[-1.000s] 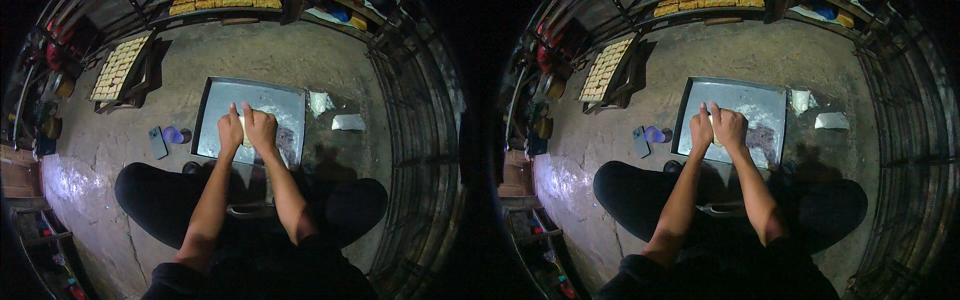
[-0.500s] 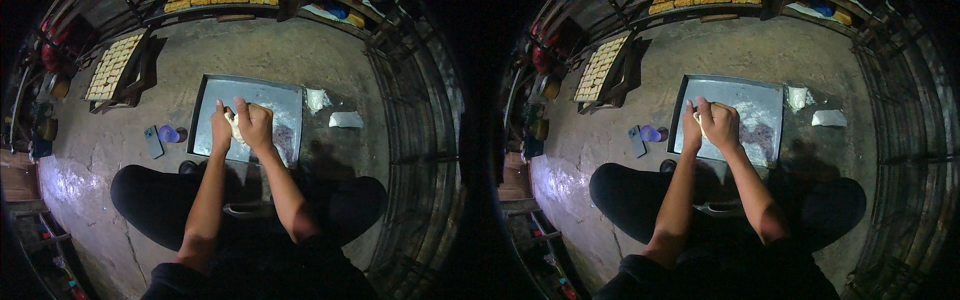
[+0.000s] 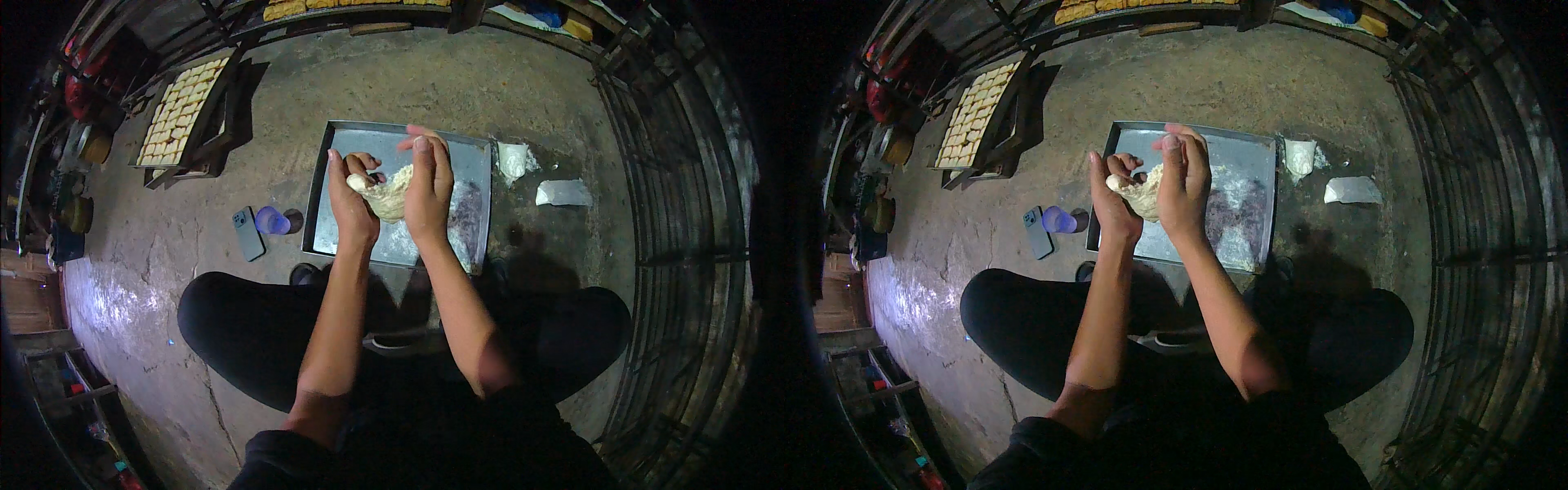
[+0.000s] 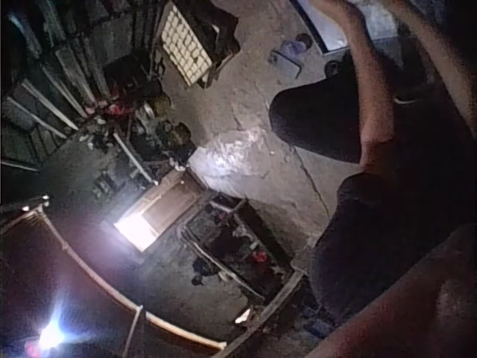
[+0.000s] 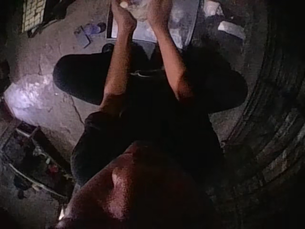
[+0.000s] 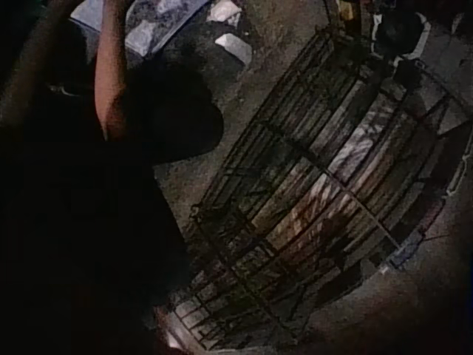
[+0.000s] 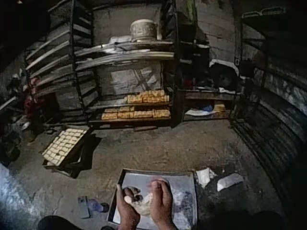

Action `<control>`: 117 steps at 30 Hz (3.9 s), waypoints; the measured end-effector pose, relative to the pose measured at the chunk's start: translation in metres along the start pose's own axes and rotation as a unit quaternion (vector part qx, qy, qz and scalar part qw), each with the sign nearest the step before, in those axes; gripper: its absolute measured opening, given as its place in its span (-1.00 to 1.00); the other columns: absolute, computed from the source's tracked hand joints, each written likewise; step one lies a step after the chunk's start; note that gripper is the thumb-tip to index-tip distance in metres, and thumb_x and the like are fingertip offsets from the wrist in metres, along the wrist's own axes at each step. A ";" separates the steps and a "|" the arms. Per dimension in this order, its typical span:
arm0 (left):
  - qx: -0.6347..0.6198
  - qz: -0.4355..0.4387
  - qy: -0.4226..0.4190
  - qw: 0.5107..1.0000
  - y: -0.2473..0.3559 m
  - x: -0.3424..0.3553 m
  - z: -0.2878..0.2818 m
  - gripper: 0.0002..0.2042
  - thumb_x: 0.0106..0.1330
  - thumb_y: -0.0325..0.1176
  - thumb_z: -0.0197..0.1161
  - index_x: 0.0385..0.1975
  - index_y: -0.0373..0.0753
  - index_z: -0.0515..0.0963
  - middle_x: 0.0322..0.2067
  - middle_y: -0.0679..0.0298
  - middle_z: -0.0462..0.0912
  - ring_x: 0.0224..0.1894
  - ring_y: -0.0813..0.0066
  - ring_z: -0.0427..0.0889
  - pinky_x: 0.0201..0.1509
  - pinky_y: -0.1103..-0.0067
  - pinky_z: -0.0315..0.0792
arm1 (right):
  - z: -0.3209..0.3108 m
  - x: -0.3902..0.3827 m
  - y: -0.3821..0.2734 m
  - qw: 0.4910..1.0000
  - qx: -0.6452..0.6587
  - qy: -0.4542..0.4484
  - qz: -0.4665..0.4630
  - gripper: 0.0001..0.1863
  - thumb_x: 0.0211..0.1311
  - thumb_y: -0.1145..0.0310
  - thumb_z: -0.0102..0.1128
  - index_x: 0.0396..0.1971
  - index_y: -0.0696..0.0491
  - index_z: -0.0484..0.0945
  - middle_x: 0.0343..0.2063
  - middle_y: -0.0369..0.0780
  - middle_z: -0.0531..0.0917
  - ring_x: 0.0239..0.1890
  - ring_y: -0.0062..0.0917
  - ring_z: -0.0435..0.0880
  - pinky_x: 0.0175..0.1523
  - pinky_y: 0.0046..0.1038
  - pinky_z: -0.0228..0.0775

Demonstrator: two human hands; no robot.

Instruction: The person shapes and kneads a piece of dough on a metal tray, using their hands to roll and elongate it.

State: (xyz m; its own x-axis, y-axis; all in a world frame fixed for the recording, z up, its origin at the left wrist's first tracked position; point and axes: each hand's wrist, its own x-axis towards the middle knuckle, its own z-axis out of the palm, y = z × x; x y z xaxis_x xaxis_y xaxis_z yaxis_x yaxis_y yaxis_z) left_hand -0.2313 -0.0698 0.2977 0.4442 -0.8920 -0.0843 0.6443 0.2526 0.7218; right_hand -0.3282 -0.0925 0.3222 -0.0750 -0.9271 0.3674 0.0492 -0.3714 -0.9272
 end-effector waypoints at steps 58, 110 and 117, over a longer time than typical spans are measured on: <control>0.315 0.029 -0.123 0.941 0.025 -0.026 0.032 -0.41 0.56 0.04 -0.25 -0.02 -0.38 0.59 -0.16 0.14 0.68 -0.12 0.46 0.57 0.03 0.50 0.40 | 0.004 -0.018 0.032 0.934 0.037 -0.078 0.347 -0.06 0.38 -0.41 -0.51 -0.46 0.22 0.57 -0.49 -0.12 0.64 -0.34 -0.40 0.61 -0.21 -0.32 0.37; 0.346 0.019 -0.046 0.937 0.006 0.001 -0.008 -0.49 0.15 -0.20 0.49 -0.01 -0.41 0.50 -0.15 0.14 0.64 -0.17 0.49 0.63 -0.08 0.55 0.52 | -0.011 -0.015 0.036 0.907 -0.250 -0.331 0.070 -0.50 0.01 0.42 0.36 -0.02 0.27 0.46 -0.07 0.14 0.61 0.02 0.05 0.58 0.07 -0.11 0.46; 0.332 0.040 0.003 0.943 0.014 0.007 -0.024 -0.68 0.33 -0.17 0.33 -0.23 -0.37 0.56 -0.41 0.27 0.66 -0.38 0.59 0.61 -0.31 0.62 0.48 | -0.033 0.008 0.016 0.858 -0.085 -0.473 0.183 0.08 0.06 -0.12 0.42 0.37 0.31 0.11 0.38 0.22 0.14 0.50 -0.15 0.04 0.48 -0.32 -0.01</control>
State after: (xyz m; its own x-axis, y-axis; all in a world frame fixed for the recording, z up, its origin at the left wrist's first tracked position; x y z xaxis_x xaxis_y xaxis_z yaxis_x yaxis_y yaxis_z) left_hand -0.2042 -0.0634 0.2907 0.4800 -0.8771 -0.0139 0.0786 0.0272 0.9965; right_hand -0.3606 -0.1042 0.3082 0.7597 -0.6373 -0.1293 -0.2546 -0.1086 -0.9609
